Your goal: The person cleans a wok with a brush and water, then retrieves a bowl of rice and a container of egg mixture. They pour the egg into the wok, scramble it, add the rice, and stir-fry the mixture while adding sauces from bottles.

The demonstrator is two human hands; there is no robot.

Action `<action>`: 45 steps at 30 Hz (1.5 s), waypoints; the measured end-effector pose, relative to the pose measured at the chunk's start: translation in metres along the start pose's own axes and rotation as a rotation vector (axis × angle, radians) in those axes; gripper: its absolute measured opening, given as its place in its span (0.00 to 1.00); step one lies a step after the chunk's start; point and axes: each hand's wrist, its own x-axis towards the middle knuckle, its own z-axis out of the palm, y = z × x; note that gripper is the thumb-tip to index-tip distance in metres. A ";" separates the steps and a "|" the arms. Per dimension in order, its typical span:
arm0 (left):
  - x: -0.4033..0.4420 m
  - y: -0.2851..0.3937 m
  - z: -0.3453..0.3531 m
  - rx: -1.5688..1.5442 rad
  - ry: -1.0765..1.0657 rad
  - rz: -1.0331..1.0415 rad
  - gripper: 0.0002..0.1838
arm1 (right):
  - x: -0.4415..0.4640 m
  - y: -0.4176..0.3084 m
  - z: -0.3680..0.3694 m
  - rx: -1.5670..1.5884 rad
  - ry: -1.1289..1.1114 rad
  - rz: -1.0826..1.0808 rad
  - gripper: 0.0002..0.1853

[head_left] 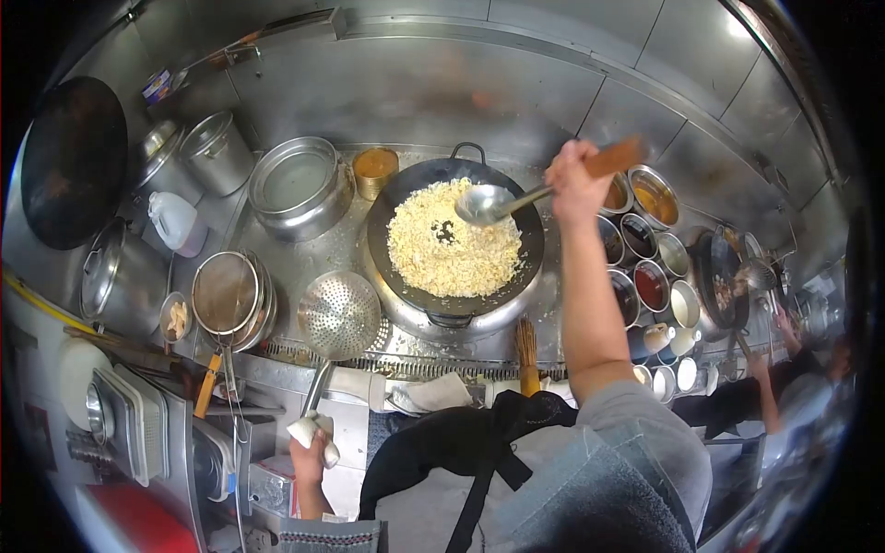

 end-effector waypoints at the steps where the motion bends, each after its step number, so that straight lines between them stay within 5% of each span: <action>1: 0.005 -0.003 0.000 0.011 -0.021 -0.020 0.21 | -0.017 0.054 -0.010 -0.089 0.111 0.025 0.13; 2: 0.007 0.003 0.004 0.015 -0.027 -0.020 0.21 | -0.033 0.103 -0.014 -0.180 0.226 0.044 0.13; 3: 0.009 0.011 0.014 0.056 -0.070 -0.008 0.21 | -0.036 0.108 -0.014 -0.140 0.005 0.155 0.13; 6: 0.017 0.017 0.018 0.192 -0.183 -0.016 0.21 | 0.015 0.045 0.041 -0.200 0.001 0.402 0.11; 8: 0.035 -0.006 0.014 0.199 -0.250 0.103 0.20 | 0.033 -0.012 0.042 -0.310 0.055 0.329 0.11; 10: 0.033 0.003 0.026 0.140 -0.231 0.068 0.20 | 0.024 -0.028 0.013 -0.056 0.129 0.118 0.12; 12: 0.027 0.008 0.040 0.043 -0.161 0.003 0.20 | 0.004 0.027 -0.019 -0.212 0.285 0.003 0.14; 15: 0.023 0.012 0.065 0.021 -0.239 0.021 0.18 | 0.010 0.068 -0.021 -0.014 0.146 0.328 0.14; 18: 0.018 0.008 0.076 0.108 -0.329 0.055 0.19 | 0.042 0.006 0.017 -0.100 0.142 0.265 0.15; 22: 0.020 0.008 0.095 0.107 -0.402 -0.013 0.17 | 0.005 0.063 0.001 -0.138 0.248 -0.006 0.14; 26: 0.019 0.023 0.115 0.129 -0.436 -0.006 0.12 | 0.009 0.048 0.035 -0.267 0.026 0.347 0.12; 29: 0.033 0.015 0.120 0.208 -0.441 0.024 0.11 | 0.013 0.011 0.053 0.056 -0.066 0.141 0.12; 32: 0.035 0.012 0.121 0.143 -0.456 -0.033 0.11 | -0.039 0.087 0.038 0.062 0.041 0.094 0.12; 34: 0.037 0.010 0.125 0.201 -0.445 -0.022 0.12 | -0.030 0.103 0.043 -0.001 -0.080 0.204 0.15; 36: 0.037 0.003 0.127 0.194 -0.449 -0.010 0.12 | -0.004 0.048 0.081 -0.480 -0.311 0.304 0.18; 40: 0.036 0.017 0.139 0.116 -0.430 0.038 0.14 | -0.038 -0.029 0.091 -0.190 -0.440 0.170 0.19; 42: 0.045 -0.003 0.139 0.068 -0.432 -0.011 0.14 | -0.079 0.021 0.073 -0.248 -0.449 0.046 0.18; 45: 0.048 -0.010 0.146 0.042 -0.431 -0.064 0.12 | -0.061 0.043 0.065 -0.465 -0.475 0.261 0.17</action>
